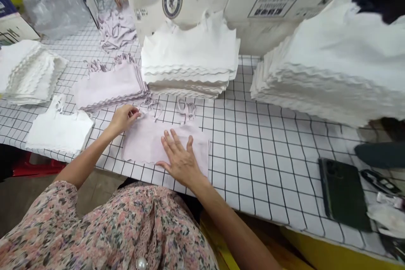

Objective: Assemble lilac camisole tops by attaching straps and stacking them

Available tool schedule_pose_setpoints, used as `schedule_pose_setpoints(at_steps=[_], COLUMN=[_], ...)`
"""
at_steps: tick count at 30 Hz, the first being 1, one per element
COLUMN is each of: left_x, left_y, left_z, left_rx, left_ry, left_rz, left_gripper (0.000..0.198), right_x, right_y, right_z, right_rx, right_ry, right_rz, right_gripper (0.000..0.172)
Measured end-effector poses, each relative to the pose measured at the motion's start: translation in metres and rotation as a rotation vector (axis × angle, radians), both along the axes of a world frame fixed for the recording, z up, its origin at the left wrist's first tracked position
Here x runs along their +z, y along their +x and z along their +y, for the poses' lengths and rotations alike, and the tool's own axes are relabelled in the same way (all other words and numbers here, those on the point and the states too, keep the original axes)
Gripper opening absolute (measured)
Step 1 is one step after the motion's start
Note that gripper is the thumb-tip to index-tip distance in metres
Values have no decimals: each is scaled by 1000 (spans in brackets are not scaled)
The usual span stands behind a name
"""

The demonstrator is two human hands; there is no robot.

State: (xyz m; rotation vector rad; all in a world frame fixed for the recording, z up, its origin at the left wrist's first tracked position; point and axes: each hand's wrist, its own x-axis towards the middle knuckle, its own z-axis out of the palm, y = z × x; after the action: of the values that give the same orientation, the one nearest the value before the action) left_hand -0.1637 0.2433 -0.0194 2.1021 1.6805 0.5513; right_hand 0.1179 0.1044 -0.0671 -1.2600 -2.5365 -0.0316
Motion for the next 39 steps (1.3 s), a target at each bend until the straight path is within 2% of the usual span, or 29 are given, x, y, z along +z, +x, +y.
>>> schedule_pose_setpoints(at_steps=[2, 4, 8, 11, 15, 17, 20, 22, 26, 29, 32, 36, 39], left_x=[9, 11, 0, -6, -9, -11, -11, -7, 10, 29, 50, 80, 97], left_y=[5, 13, 28, 32, 34, 36, 39, 40, 38, 36, 37, 39, 40], left_z=[22, 32, 33, 30, 31, 35, 41, 44, 44, 50, 62, 76, 81], left_rx=[70, 114, 188, 221, 328, 370, 382, 382, 320, 275, 261, 266, 284], left_ry=[-162, -221, -212, -217, -111, -98, -129, -179, -353, -490, -553, -527, -497], left_rz=[88, 102, 64, 69, 103, 103, -6, -234, -857, -1095, -1186, -1203, -1194], left_gripper=[43, 50, 28, 20, 30, 28, 24, 30, 20, 19, 15, 15, 17], right_x=[-2, -6, -14, -16, -16, -15, -15, -15, -17, -18, -19, -20, -21], right_y=[-13, -21, -27, -28, -26, -26, -26, -27, -30, -31, -31, -31, -31], right_z=[6, 8, 3, 0, 1, 1, 2, 3, 6, 7, 7, 7, 7], right_rx=[42, 71, 110, 115, 130, 131, 122, 122, 133, 127, 122, 125, 125], right_ry=[20, 13, -58, -110, -147, -147, -161, -173, -176, -177, -172, -165, -152], right_rz=[-3, -8, -26, -33, -22, -6, 12, 12, 3, 2, 4, 1, -4], right_gripper=[69, 69, 70, 75, 78, 78, 77, 77, 78, 79, 78, 77, 76])
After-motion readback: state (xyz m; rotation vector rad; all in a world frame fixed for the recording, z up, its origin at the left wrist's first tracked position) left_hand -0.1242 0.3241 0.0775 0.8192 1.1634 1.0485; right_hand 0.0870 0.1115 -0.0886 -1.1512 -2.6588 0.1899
